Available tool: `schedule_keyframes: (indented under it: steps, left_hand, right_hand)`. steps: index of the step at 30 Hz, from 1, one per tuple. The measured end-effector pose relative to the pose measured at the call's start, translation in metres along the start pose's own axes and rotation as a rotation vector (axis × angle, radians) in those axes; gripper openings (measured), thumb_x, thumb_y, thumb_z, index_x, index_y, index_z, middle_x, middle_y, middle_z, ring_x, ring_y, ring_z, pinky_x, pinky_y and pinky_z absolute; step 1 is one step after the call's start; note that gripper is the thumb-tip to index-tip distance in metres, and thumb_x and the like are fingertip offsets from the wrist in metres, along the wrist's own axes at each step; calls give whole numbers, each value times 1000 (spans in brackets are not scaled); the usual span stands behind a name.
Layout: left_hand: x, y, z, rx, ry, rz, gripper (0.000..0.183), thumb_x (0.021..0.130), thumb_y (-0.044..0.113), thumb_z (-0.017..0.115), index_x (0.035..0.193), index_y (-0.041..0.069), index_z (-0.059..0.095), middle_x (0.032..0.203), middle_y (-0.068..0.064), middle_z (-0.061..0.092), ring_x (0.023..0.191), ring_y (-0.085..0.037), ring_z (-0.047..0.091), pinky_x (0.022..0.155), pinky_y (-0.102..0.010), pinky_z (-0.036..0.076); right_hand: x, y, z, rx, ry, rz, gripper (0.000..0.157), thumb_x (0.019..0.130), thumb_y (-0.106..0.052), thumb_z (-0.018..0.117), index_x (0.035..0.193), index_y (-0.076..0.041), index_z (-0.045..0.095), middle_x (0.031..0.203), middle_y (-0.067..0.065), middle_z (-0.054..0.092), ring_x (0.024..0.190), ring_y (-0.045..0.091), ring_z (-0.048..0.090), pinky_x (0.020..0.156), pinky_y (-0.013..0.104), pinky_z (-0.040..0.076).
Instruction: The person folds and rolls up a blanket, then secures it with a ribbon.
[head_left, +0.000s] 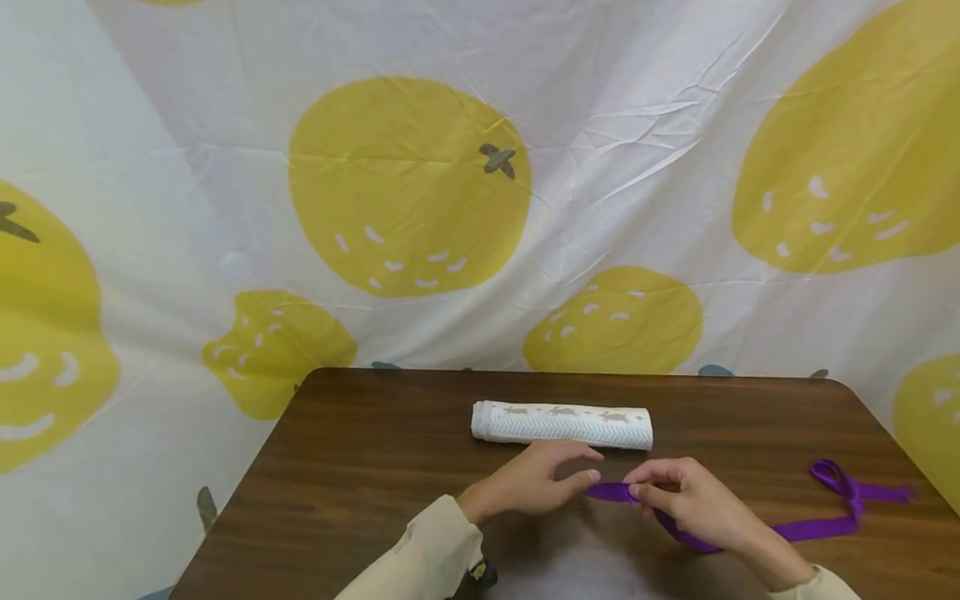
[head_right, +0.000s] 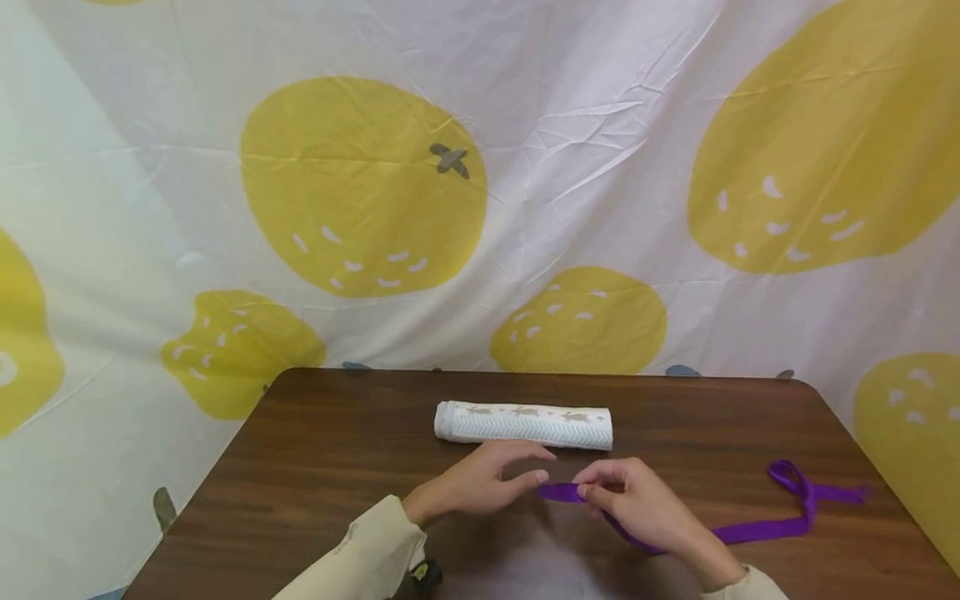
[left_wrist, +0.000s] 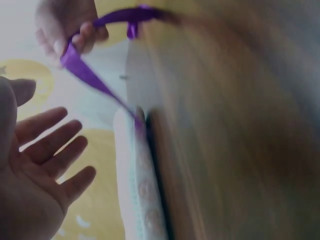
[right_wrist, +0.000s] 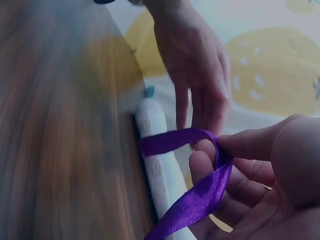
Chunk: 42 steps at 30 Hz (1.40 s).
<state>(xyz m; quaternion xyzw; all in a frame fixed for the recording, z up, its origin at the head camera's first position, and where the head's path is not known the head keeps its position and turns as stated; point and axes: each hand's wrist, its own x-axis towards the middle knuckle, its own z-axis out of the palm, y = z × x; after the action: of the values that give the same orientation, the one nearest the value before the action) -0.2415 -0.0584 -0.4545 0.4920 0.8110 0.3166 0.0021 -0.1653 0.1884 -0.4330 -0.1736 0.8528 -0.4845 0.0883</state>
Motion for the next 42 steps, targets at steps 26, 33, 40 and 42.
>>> schedule_keyframes:
  steps: [26,33,40,42]
  left_hand:
    - [-47,13,-9,-609,-14,-269,13,90,7,71,103,3,73,82,-11,74,67,-7,68,61,-27,57]
    - [-63,8,-26,-655,27,-368,8,91,6,69,98,4,74,81,-19,71,63,-12,66,64,-49,58]
    - [-89,-3,-48,-669,51,-449,8,93,10,68,96,6,73,84,-26,68,66,-15,65,65,-40,59]
    - [-96,-6,-54,-670,61,-473,8,93,11,68,96,4,72,82,-23,68,66,-16,64,64,-36,58]
  right_hand:
    - [8,-8,37,104,-83,-159,13,95,-3,60,104,-2,70,79,3,70,72,13,65,63,24,49]
    - [7,-2,33,88,-89,-141,14,95,-5,59,103,-2,71,79,6,70,67,6,61,51,23,46]
    - [1,11,20,85,-125,-176,17,99,-3,53,106,1,69,81,9,68,72,9,65,60,28,55]
    - [-1,15,16,92,-137,-177,19,100,-2,51,107,4,68,82,10,67,74,11,66,64,30,57]
